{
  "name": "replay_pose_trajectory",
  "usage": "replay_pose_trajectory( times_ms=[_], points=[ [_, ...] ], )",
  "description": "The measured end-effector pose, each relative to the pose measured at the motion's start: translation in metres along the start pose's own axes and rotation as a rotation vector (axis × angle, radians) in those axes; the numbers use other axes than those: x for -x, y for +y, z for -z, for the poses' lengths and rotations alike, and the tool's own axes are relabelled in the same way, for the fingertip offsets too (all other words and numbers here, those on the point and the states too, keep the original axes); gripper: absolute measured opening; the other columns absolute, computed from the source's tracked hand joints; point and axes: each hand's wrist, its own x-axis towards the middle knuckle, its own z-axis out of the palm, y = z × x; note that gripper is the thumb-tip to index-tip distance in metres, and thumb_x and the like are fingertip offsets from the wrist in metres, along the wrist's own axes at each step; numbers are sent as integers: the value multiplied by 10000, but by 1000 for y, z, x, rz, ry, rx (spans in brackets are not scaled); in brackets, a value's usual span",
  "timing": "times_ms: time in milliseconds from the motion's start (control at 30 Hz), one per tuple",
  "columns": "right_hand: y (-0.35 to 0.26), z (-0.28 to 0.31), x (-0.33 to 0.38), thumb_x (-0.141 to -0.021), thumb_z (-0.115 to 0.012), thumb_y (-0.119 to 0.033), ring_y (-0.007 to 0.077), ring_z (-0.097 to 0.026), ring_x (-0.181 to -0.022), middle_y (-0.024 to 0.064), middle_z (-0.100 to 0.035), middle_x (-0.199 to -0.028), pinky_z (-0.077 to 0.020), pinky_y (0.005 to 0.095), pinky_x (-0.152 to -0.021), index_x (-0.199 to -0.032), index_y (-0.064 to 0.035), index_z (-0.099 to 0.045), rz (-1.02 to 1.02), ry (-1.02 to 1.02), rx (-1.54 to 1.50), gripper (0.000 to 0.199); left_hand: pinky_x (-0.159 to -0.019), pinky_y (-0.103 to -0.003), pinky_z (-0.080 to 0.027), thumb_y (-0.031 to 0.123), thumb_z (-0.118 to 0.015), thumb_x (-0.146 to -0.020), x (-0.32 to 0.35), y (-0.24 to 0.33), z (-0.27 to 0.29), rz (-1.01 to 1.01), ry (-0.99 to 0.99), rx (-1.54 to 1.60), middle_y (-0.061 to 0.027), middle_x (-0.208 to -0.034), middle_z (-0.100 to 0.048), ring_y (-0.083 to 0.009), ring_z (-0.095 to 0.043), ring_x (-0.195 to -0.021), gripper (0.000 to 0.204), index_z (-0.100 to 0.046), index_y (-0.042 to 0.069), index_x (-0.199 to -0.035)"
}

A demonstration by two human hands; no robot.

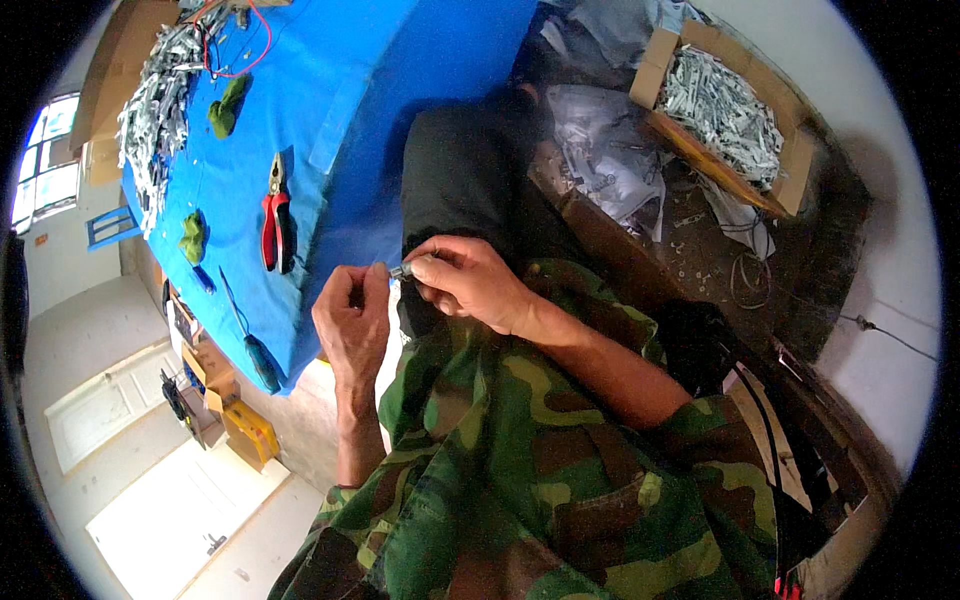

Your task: The person uses pliers to bend a metal clip onto a component and then inserts a small spring into a metal housing by hand.

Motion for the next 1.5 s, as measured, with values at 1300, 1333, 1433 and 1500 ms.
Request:
replay_pose_trajectory(
  times_ms=[1300, 1333, 1433, 1500],
  points=[
    [-8, -13, 5, -969, -626, -48, 65, -581, -721, 8, -661, -960, -502, 235, -636, -1253, -2, -625, 103, -19, 257, 288, -522, -281, -378, 150, -673, -945, 0, -5, 5, 174, 16, 64, -20, -600, -531, -71, -440, -595, 298, -589, -42, -733],
    [-8, -13, 5, -969, -625, -45, 66, -584, -723, 10, -664, -968, -506, 235, -640, -1254, -1, -624, 102, -16, 257, 288, -522, -283, -378, 151, -674, -945, 0, -5, 5, 172, 17, 50, -20, -601, -531, -71, -439, -595, 299, -587, -42, -732],
    [-7, -13, 4, -971, -620, -41, 65, -589, -731, 10, -665, -972, -508, 233, -641, -1258, -1, -621, 115, -30, 260, 290, -519, -281, -373, 155, -673, -949, -1, -4, 6, 201, 17, 65, -17, -598, -522, -65, -436, -596, 301, -588, -38, -735],
    [-8, -13, 5, -971, -621, -43, 67, -591, -735, 10, -665, -975, -509, 234, -642, -1263, -4, -619, 104, -40, 237, 295, -515, -277, -363, 157, -672, -953, 0, -9, 5, 224, 19, 104, -7, -596, -513, -61, -431, -594, 304, -587, -35, -734]
  ],
)
